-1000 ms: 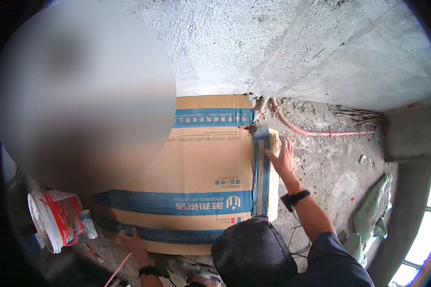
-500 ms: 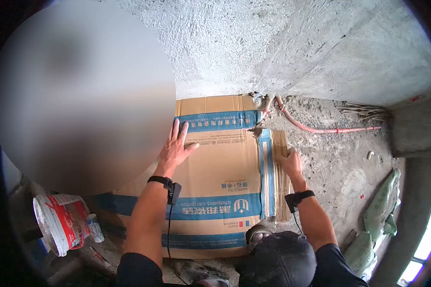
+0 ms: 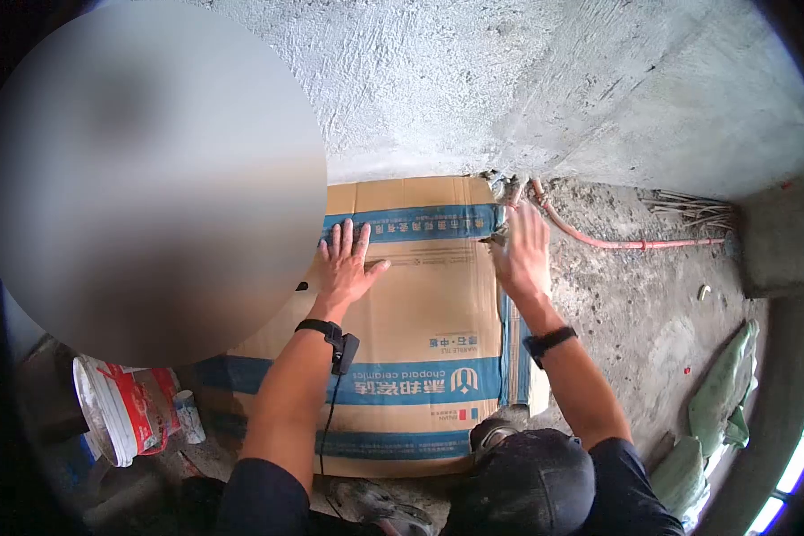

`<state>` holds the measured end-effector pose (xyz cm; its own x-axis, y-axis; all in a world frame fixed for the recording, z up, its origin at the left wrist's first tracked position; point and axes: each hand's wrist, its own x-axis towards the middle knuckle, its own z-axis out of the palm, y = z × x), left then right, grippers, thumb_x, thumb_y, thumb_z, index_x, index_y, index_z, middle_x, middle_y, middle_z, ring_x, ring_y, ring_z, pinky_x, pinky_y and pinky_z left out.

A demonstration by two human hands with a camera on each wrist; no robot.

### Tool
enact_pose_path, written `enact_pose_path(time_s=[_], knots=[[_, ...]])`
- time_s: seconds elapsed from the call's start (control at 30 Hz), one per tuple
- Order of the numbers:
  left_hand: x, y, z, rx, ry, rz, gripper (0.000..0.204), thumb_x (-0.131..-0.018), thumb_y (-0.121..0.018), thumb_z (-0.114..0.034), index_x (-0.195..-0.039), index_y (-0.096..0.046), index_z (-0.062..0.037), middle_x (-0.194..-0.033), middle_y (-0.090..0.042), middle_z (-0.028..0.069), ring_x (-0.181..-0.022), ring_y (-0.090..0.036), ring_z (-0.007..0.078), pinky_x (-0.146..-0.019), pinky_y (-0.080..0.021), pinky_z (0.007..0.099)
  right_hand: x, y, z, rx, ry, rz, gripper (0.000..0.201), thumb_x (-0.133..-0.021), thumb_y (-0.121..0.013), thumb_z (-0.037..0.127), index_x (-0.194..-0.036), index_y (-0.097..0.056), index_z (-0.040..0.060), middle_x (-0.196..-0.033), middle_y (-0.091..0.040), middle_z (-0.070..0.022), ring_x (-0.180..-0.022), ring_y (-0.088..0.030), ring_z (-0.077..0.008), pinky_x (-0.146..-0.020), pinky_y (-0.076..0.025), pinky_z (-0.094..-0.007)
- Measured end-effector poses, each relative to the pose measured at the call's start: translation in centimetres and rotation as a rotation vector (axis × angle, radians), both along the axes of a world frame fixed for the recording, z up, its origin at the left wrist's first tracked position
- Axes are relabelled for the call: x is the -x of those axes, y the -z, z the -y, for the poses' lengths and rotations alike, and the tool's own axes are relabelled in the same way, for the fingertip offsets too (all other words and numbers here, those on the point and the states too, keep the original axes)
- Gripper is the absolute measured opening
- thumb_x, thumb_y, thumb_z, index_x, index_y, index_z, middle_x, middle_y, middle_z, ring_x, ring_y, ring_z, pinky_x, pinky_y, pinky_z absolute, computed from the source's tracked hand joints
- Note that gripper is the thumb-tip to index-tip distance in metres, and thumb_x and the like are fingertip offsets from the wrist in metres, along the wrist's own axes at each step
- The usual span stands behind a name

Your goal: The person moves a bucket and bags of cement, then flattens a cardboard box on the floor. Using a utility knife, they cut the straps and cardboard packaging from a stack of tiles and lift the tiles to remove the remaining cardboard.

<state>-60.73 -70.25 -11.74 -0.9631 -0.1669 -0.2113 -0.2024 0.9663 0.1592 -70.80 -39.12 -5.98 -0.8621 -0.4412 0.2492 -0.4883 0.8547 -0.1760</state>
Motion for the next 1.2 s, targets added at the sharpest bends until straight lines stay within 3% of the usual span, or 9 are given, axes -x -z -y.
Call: enact_pose_path(time_s=[0.17,0.33,0.47,0.6,0.7,0.77,0.87,1.0,1.2], knots=[[-0.2,0.3,-0.4,0.027,-0.004,0.008,0.085,-0.086,-0.049,-0.061,-0.151,-0.014,-0.0168,-0.156,-0.005,0.0156,-0.144,-0.003,0.0361,-0.113,-0.003,0.056,2.6,5.6,7.4,-0.144,-0.204,0.168,0.069,-0.091,-0.047,0.05,-0.144,-0.03,0.0088,-0.151,-0.026,-0.0121,-0.142,-0.017,-0.03,-0.115,-0.014,-0.0477],[0.3,-0.8,0.1,-0.017,0.011,0.057,0.086,-0.086,-0.046,-0.064,-0.151,-0.013,-0.0175,-0.156,-0.004,0.0168,-0.143,-0.002,0.0381,-0.113,-0.004,0.0568,3.6,3.9,6.4,-0.128,-0.259,0.24,0.073,-0.088,-0.053,0.048,-0.144,-0.03,0.0065,-0.152,-0.024,-0.0149,-0.142,-0.017,-0.0317,-0.115,-0.016,-0.0469],[0.2,-0.8,-0.1,-0.014,-0.01,0.056,0.084,-0.087,-0.047,-0.062,-0.151,-0.014,-0.0175,-0.156,-0.004,0.0151,-0.144,-0.002,0.035,-0.113,-0.004,0.0561,-0.6,1.5,0.7,0.141,-0.036,0.141,0.068,-0.084,-0.061,0.035,-0.139,-0.036,0.0031,-0.138,-0.042,-0.0191,-0.13,-0.036,-0.0376,-0.107,-0.028,-0.0462],[0.3,-0.5,-0.4,0.01,-0.026,0.047,0.084,-0.087,-0.048,-0.061,-0.151,-0.014,-0.0179,-0.157,-0.005,0.0129,-0.144,-0.002,0.0323,-0.113,-0.004,0.0556,-8.5,4.3,-10.9,0.194,0.462,0.497,0.059,-0.076,-0.07,0.041,-0.113,-0.055,-0.0026,-0.102,-0.062,-0.0231,-0.099,-0.059,-0.034,-0.083,-0.047,-0.0438],[0.1,0.1,-0.2,0.004,-0.022,0.021,0.084,-0.086,-0.049,-0.061,-0.151,-0.015,-0.0187,-0.157,-0.006,0.014,-0.144,-0.004,0.0342,-0.112,-0.006,0.0576,-11.4,5.4,-14.4,0.225,0.587,0.62,0.057,-0.076,-0.071,0.044,-0.107,-0.059,-0.0028,-0.091,-0.066,-0.0208,-0.088,-0.063,-0.0316,-0.077,-0.049,-0.0408],[0.0,0.2,-0.3,0.001,0.003,-0.027,0.085,-0.085,-0.051,-0.061,-0.15,-0.018,-0.0184,-0.156,-0.008,0.0157,-0.143,-0.007,0.0357,-0.111,-0.006,0.0602,-11.4,8.4,-16.0,0.609,0.659,0.866,0.053,-0.076,-0.072,0.045,-0.093,-0.063,-0.0043,-0.077,-0.065,-0.0145,-0.074,-0.063,-0.0244,-0.066,-0.048,-0.0382],[-0.2,-0.6,-0.8,0.018,-0.023,0.014,0.083,-0.085,-0.05,-0.061,-0.15,-0.019,-0.0187,-0.156,-0.01,0.0161,-0.143,-0.007,0.0362,-0.11,-0.009,0.0624,-11.4,4.0,-14.3,0.593,0.549,0.944,0.049,-0.076,-0.073,0.044,-0.082,-0.064,-0.0041,-0.069,-0.061,-0.0084,-0.066,-0.057,-0.018,-0.061,-0.045,-0.0375],[-2.0,-1.0,-1.2,0.085,-0.029,-0.012,0.079,-0.086,-0.049,-0.061,-0.148,-0.023,-0.02,-0.154,-0.017,0.0161,-0.141,-0.015,0.0384,-0.106,-0.018,0.065,-10.9,4.1,-14.3,0.553,0.563,0.727,0.035,-0.077,-0.073,0.031,-0.074,-0.06,-0.0008,-0.062,-0.052,-0.0017,-0.06,-0.048,-0.0135,-0.053,-0.04,-0.0351],[-6.4,-0.5,-2.8,0.157,-0.102,-0.031,0.077,-0.088,-0.048,-0.057,-0.149,-0.019,-0.0205,-0.155,-0.011,0.0185,-0.14,-0.013,0.0411,-0.109,-0.014,0.0605,-7.6,6.8,-14.8,0.302,0.555,0.308,0.032,-0.076,-0.069,0.029,-0.073,-0.053,0.002,-0.066,-0.057,-0.0176,-0.065,-0.057,-0.0366,-0.061,-0.043,-0.045]])
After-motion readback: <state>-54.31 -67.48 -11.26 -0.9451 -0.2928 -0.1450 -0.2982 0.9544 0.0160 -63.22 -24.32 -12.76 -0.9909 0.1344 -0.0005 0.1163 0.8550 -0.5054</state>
